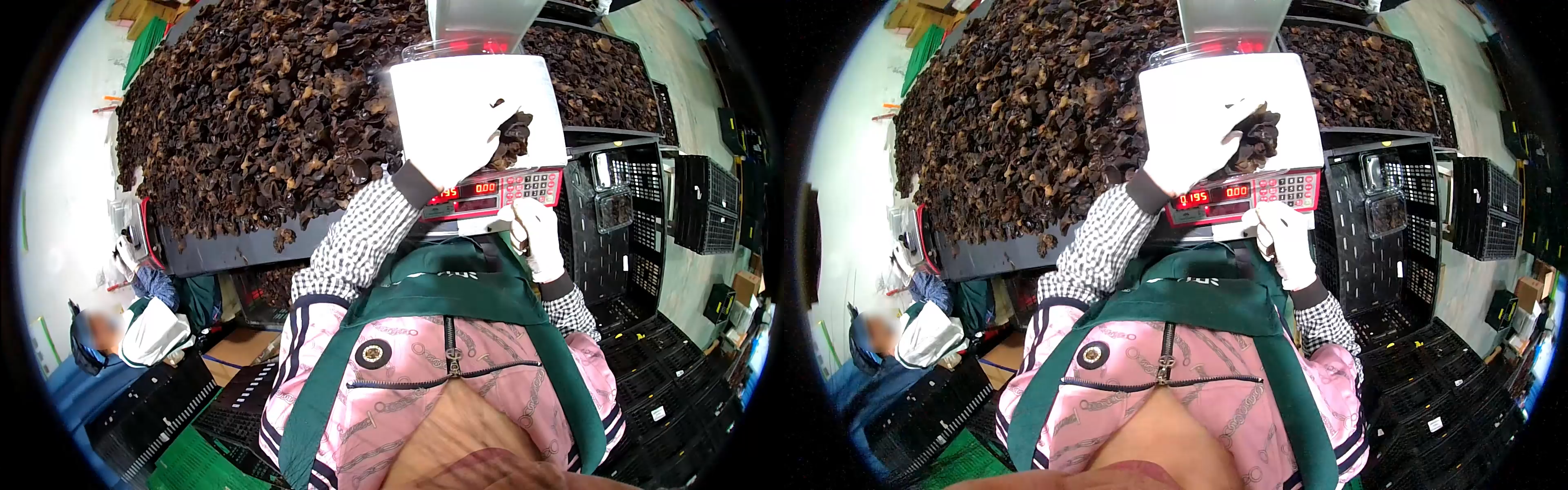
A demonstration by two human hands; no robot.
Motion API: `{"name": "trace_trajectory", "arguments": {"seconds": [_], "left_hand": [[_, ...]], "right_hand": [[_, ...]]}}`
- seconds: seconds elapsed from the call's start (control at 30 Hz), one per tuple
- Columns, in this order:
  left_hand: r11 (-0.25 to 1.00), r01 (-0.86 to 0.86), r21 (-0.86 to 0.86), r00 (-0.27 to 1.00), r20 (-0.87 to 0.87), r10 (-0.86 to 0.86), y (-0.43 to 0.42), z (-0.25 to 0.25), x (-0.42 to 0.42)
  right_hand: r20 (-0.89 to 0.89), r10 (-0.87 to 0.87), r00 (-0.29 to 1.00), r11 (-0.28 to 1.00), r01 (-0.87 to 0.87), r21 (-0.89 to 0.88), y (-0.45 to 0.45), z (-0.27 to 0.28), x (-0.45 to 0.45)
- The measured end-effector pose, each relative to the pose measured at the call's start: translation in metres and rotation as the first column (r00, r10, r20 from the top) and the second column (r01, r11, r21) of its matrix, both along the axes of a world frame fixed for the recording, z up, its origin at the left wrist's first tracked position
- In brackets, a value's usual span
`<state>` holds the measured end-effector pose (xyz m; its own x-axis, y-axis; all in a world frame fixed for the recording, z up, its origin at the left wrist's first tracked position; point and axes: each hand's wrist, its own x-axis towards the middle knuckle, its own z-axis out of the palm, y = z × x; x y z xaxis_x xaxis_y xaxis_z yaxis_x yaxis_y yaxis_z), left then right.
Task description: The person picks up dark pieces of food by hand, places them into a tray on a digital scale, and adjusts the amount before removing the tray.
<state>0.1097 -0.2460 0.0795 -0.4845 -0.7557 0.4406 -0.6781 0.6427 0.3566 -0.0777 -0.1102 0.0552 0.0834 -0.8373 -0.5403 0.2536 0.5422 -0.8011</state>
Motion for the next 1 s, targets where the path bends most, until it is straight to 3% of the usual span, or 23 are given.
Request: {"name": "trace_trajectory", "arguments": {"seconds": [0.1,0.17,0.23,0.3,0.33,0.43,0.47,0.5,0.57,0.63,0.73,0.77,1.0], "left_hand": [[0.965,0.112,0.237,0.993,-0.068,-0.099,-0.013,-0.033,0.005],[0.995,0.052,0.088,0.987,-0.156,-0.038,-0.006,-0.032,0.018],[0.992,-0.043,0.122,0.996,-0.066,0.052,-0.005,-0.021,0.036],[0.996,-0.084,0.042,0.989,-0.116,0.088,-0.005,-0.014,0.048],[0.988,-0.143,0.061,0.983,-0.107,0.149,0.002,-0.008,0.050],[0.966,-0.093,0.243,0.945,-0.285,0.163,0.019,0.007,0.045],[0.999,-0.024,-0.038,0.999,-0.049,0.022,0.019,0.012,0.045],[0.982,-0.009,0.187,0.989,-0.144,0.036,0.028,0.019,0.040],[0.956,0.039,0.292,0.954,-0.296,0.051,0.042,0.040,0.025],[0.926,0.194,0.325,0.938,-0.338,-0.078,0.059,0.029,0.017],[0.863,0.344,0.369,0.935,-0.216,-0.281,0.086,0.021,0.000],[0.846,0.365,0.388,0.929,-0.206,-0.307,0.095,0.018,-0.007],[0.807,0.384,0.448,0.918,-0.276,-0.284,0.119,0.007,0.002]], "right_hand": [[0.023,-0.009,1.000,1.000,0.010,-0.010,0.008,-0.003,-0.010],[0.041,-0.054,0.998,0.998,0.055,-0.007,0.013,-0.005,-0.012],[0.022,-0.058,0.998,0.997,0.059,-0.053,0.014,-0.009,-0.015],[0.041,-0.053,0.998,0.997,0.055,-0.056,0.013,-0.008,-0.014],[0.079,-0.010,0.997,0.997,0.016,-0.080,0.012,-0.009,-0.015],[0.223,-0.025,0.975,0.998,0.038,-0.052,0.011,-0.007,-0.006],[0.255,0.102,0.961,0.995,-0.093,-0.046,0.007,-0.006,-0.012],[0.321,0.094,0.942,0.996,-0.088,-0.033,0.007,-0.003,-0.011],[0.445,0.074,0.892,0.997,-0.080,-0.006,0.005,0.005,-0.003],[0.571,0.086,0.817,0.994,-0.108,0.004,0.008,0.004,-0.006],[0.496,0.187,0.848,0.975,-0.223,0.015,0.011,0.012,-0.010],[0.496,0.119,0.860,0.986,-0.159,0.040,0.016,0.015,-0.007],[0.405,0.031,0.914,0.988,-0.089,0.126,0.039,-0.028,-0.020]]}}
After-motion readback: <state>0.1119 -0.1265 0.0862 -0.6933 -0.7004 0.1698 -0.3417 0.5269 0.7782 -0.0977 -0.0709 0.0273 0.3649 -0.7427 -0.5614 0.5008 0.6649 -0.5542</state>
